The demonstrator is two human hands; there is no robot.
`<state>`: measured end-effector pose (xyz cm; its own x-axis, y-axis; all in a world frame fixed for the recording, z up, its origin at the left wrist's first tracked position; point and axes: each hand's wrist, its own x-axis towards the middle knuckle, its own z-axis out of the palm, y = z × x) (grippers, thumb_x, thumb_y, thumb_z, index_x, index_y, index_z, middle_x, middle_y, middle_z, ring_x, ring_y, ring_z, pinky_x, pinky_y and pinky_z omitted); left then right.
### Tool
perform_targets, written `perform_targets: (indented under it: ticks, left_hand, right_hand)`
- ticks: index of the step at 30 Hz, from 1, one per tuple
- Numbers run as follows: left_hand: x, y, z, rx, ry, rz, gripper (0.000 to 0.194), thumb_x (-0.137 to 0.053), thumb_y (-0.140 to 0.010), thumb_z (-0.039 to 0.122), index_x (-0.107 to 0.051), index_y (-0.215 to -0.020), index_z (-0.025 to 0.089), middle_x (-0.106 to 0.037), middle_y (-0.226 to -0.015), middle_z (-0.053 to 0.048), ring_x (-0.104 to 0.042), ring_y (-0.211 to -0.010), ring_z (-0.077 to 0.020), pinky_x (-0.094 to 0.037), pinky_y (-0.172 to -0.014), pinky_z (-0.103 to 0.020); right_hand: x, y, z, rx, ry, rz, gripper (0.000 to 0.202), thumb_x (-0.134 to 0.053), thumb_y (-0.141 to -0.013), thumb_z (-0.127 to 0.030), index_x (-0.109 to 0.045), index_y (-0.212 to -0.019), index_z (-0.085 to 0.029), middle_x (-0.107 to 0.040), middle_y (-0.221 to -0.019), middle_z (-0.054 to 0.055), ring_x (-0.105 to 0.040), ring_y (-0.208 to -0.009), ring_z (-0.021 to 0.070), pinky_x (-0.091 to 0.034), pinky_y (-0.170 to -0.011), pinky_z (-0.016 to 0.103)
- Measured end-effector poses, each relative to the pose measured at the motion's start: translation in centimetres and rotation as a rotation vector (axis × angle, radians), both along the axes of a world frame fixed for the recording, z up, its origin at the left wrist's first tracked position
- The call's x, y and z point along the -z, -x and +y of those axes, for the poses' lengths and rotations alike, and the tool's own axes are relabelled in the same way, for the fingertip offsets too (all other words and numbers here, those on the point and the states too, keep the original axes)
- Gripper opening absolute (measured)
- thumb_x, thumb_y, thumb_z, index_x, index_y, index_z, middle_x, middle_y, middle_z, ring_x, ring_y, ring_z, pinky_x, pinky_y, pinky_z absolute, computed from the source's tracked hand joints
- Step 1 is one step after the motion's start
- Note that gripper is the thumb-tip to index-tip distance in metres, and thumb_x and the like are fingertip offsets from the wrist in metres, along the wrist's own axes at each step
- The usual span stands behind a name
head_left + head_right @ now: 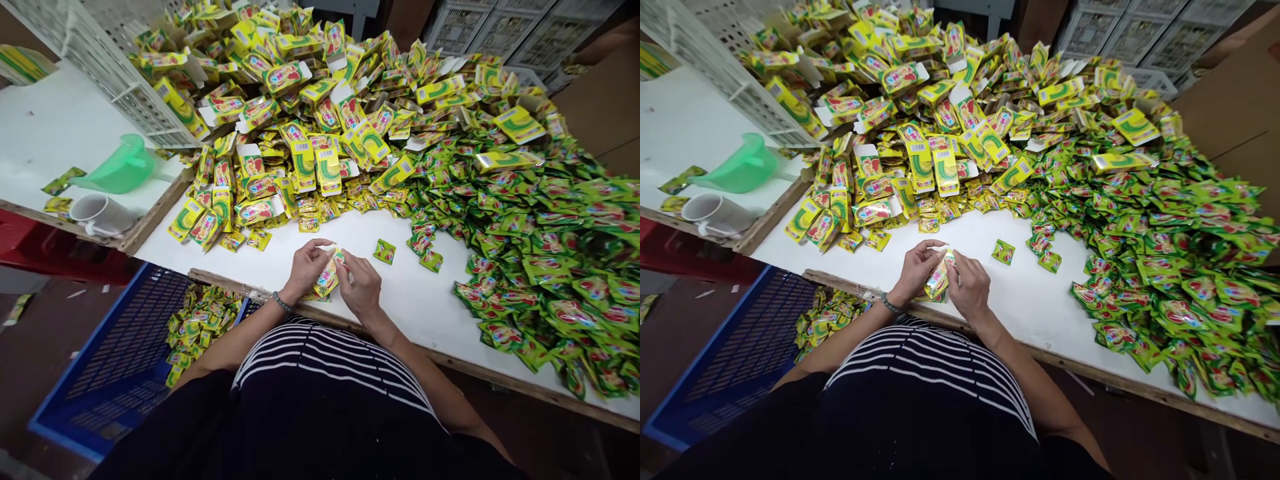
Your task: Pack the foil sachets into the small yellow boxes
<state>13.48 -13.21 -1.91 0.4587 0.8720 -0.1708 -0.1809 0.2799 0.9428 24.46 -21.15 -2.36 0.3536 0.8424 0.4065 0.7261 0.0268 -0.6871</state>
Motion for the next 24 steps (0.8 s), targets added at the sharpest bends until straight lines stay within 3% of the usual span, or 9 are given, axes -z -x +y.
perform_targets:
  ticks: [5,9,15,17,20,22,24]
  left_hand:
    - [0.3,0.5,0.4,0.055,-0.031,0.072,0.041,-0.075,-0.069,0.042,-0.06,-0.096,0.014,-0.048,-0.053,0.008,-0.037,-0.046,-0.0047,-0.029,-0.047,-0.019]
    - [0.5,1.0,0.5,0.115,-0.097,0.149,0.034,-0.067,-0.075,0.043,-0.062,-0.091,0.014,-0.051,-0.058,0.004,-0.043,-0.051,-0.0073,-0.033,-0.052,-0.021]
    - [-0.4,2.2,1.1,0.307,-0.459,0.675,0.02,-0.056,-0.083,0.032,-0.065,-0.095,0.019,-0.057,-0.059,0.003,-0.047,-0.054,-0.0111,-0.031,-0.054,-0.022]
    - [-0.9,2.2,2.2,0.27,-0.556,0.866,0.022,-0.052,-0.086,0.034,-0.066,-0.092,0.019,-0.063,-0.065,0.0,-0.052,-0.058,-0.0139,-0.033,-0.057,-0.024]
    - [-1.4,1.2,4.8,0.065,-0.639,1.122,0.035,-0.047,-0.09,0.044,-0.066,-0.09,0.015,-0.068,-0.079,-0.01,-0.06,-0.071,-0.0211,-0.035,-0.061,-0.028]
    - [-1.3,-0.1,6.5,0.023,-0.636,1.229,0.042,-0.051,-0.087,0.051,-0.065,-0.089,0.012,-0.068,-0.084,-0.015,-0.062,-0.078,-0.0262,-0.036,-0.063,-0.03]
    - [-0.9,-1.6,7.8,0.048,-0.624,1.255,0.046,-0.06,-0.079,0.055,-0.065,-0.086,0.01,-0.067,-0.086,-0.019,-0.062,-0.081,-0.0293,-0.037,-0.063,-0.031]
  right_hand:
    - [0.5,-0.6,0.7,-0.074,0.015,0.166,0.026,-0.056,-0.088,-0.035,-0.073,-0.101,-0.022,-0.075,-0.096,0.006,-0.066,-0.081,0.0206,-0.053,-0.077,0.036]
    - [0.5,-1.0,0.9,-0.126,0.078,0.295,0.025,-0.055,-0.087,-0.037,-0.074,-0.098,-0.025,-0.075,-0.098,0.005,-0.067,-0.087,0.0211,-0.053,-0.078,0.037]
    - [1.6,-3.2,0.8,-0.281,0.186,0.074,0.024,-0.052,-0.088,-0.034,-0.074,-0.087,-0.026,-0.075,-0.093,0.006,-0.066,-0.088,0.0234,-0.049,-0.086,0.042]
    - [2.3,-5.2,1.1,-0.146,0.169,0.06,0.027,-0.048,-0.089,-0.033,-0.074,-0.09,-0.024,-0.074,-0.097,0.007,-0.064,-0.094,0.0245,-0.048,-0.09,0.044]
    - [3.3,-8.7,2.0,0.186,0.168,0.002,0.033,-0.045,-0.089,-0.034,-0.071,-0.104,-0.02,-0.071,-0.109,0.012,-0.059,-0.106,0.0278,-0.042,-0.098,0.048]
    - [4.0,-10.4,2.6,0.248,0.255,-0.063,0.037,-0.051,-0.086,-0.033,-0.067,-0.115,-0.017,-0.066,-0.119,0.015,-0.054,-0.114,0.031,-0.038,-0.101,0.051]
    - [4.5,-11.3,3.0,0.222,0.38,-0.109,0.046,-0.058,-0.081,-0.031,-0.062,-0.123,-0.015,-0.062,-0.125,0.018,-0.05,-0.119,0.0338,-0.036,-0.102,0.053]
